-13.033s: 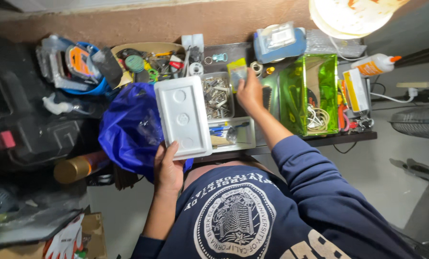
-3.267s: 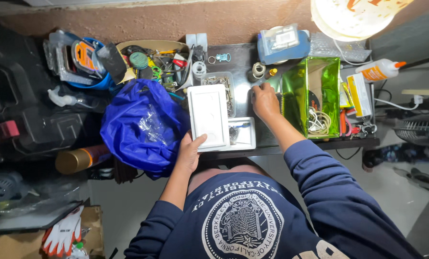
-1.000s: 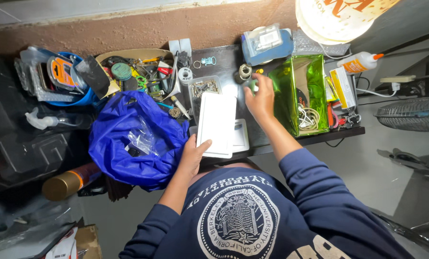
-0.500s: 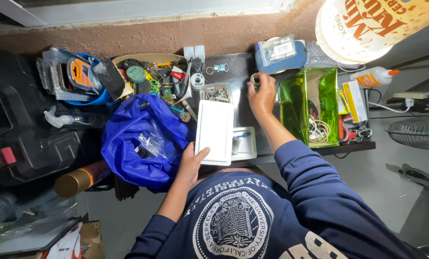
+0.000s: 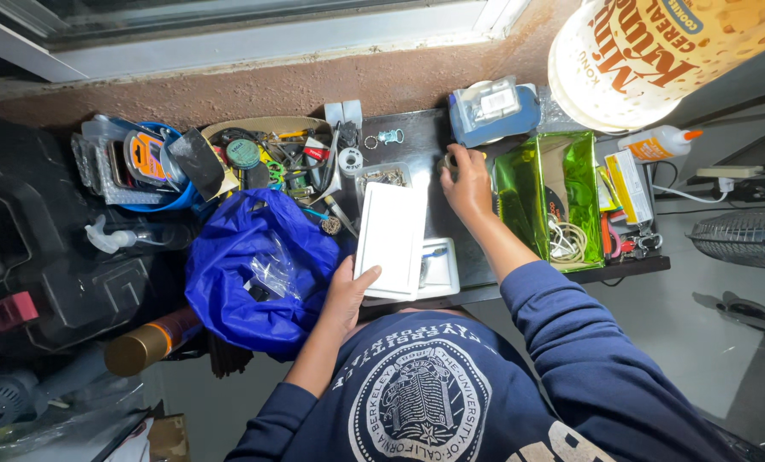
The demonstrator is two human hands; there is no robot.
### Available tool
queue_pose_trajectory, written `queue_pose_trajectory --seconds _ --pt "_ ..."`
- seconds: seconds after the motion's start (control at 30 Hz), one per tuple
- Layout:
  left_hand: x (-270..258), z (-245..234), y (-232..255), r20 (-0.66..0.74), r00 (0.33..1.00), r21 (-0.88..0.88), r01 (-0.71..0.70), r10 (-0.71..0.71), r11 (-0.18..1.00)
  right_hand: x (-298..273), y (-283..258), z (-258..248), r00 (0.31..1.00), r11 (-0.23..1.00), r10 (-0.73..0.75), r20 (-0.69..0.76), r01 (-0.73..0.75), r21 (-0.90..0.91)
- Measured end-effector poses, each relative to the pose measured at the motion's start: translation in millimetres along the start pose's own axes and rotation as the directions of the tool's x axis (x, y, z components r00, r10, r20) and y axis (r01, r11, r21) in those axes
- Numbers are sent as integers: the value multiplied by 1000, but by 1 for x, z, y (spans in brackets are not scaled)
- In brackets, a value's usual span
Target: The person opens a white plastic container and sorts small metal hardware pieces, such as screws and bolts, by hand. They pick up individual items, inspect them, and place them into the container or onto the workbench.
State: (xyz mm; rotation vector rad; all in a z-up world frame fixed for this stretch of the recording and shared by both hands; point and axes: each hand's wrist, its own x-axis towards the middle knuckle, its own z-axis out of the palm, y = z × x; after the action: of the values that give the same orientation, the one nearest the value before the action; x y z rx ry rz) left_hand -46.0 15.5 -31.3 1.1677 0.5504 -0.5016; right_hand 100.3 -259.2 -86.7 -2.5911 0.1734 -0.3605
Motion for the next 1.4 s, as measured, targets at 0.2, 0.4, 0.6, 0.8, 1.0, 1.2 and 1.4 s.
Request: queue_pose_trajectory --seconds 0.2,0.4,0.6,0.8,1.0,1.2,1.4 --pt "-6 2 12 -17 1000 -25 -3 3 1000 3 -9 -3 993 995 -103 -60 102 -24" --pt "-9 -1 18 -58 998 -46 -24 21 999 36 -52 -1 978 982 -187 -95 187 -2" --pt "-6 -5 8 -88 995 -76 -42 36 996 91 -70 29 987 988 -152 -54 150 -43" --pt "-15 -2 25 -124 992 -119 1 -16 993 105 -61 54 998 994 6 56 -13 112" --pt "-11 -6 26 -138 990 -117 20 -36 993 115 -46 70 998 991 30 60 -38 130" --pt "-13 2 35 -103 994 -114 22 -34 993 108 -63 48 980 970 135 143 -161 182" --pt "-12 1 36 -113 991 -144 52 -69 988 31 -88 -6 974 951 -192 -118 214 221"
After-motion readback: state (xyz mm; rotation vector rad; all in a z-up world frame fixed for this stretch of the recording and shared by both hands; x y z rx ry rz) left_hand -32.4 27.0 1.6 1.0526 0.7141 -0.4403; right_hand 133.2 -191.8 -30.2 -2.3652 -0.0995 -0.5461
